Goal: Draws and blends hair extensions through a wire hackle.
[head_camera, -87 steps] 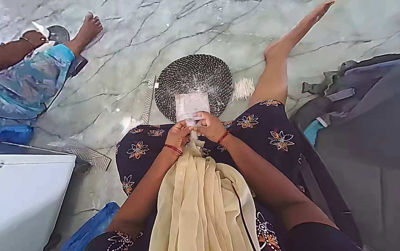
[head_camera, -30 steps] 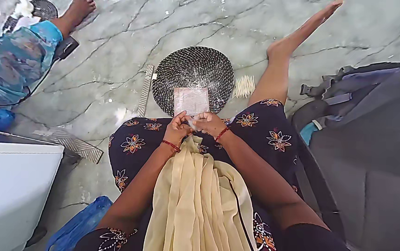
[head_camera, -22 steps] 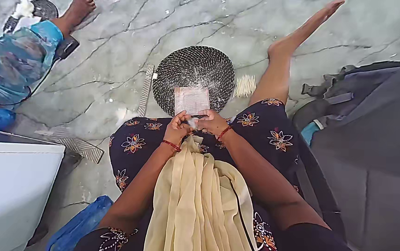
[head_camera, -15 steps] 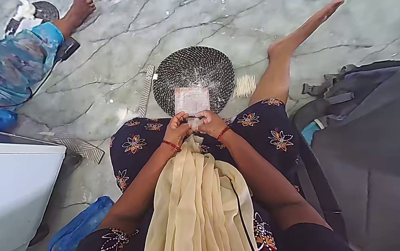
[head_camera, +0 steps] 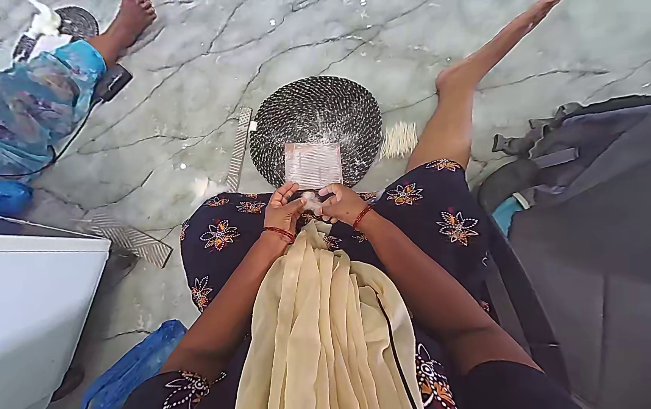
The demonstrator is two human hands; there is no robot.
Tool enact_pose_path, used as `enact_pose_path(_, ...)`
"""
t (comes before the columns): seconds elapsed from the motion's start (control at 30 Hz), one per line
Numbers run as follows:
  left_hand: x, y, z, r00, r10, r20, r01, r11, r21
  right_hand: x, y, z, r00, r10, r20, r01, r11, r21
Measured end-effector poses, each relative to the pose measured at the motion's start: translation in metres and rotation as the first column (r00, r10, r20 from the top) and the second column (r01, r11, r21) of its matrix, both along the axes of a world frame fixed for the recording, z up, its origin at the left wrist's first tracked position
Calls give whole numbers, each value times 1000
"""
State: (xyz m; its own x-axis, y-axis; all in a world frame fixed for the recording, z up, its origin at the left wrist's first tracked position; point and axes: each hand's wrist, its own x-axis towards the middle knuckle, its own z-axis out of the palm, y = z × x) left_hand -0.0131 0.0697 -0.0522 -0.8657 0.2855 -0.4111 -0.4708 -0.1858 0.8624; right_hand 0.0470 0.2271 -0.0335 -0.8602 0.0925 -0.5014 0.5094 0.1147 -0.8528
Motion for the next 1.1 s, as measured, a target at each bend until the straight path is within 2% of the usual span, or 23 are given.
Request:
enact_pose_path(0.27, -1, -1, 1, 999, 39, -4, -39, 999, 0, -1, 8, 6, 998, -70, -3, 70, 997, 38)
enact_pose_path(0.4, -2, 0, 1, 998, 55, 8, -56, 998, 4, -1, 6, 5, 999, -36, 1, 36, 999, 29)
enact_pose_path(0.5, -1, 0, 1, 999, 51, 4, -51, 999, -2, -1, 1, 4, 1000, -9, -7, 9, 996, 91)
enact_pose_path(0.57, 0, -3, -1, 1000, 22, 0, -22, 1000, -20, -2, 1, 7, 999, -25, 24, 23, 994, 105)
enact_pose_path(0.7, -2, 0, 1, 997, 79, 9, -79, 997, -23, -2, 7, 9, 996, -81, 39, 78, 994, 80)
enact_pose_path(0.87, -18, 5, 14, 982, -65, -178, 21, 970, -243, -18, 17, 16, 999, -35, 23, 29, 977, 210)
enact_pose_path(1.0, -57, 16, 25, 915, -143, -378, 16, 948, -319, -42, 35, 23, 999, 25, 21, -30, 947, 320)
enact_pose_path(1.1, -85, 23, 25, 863, -255, -435, 43, 898, -439, -62, 47, 22, 995, 92, 28, -96, 903, 419)
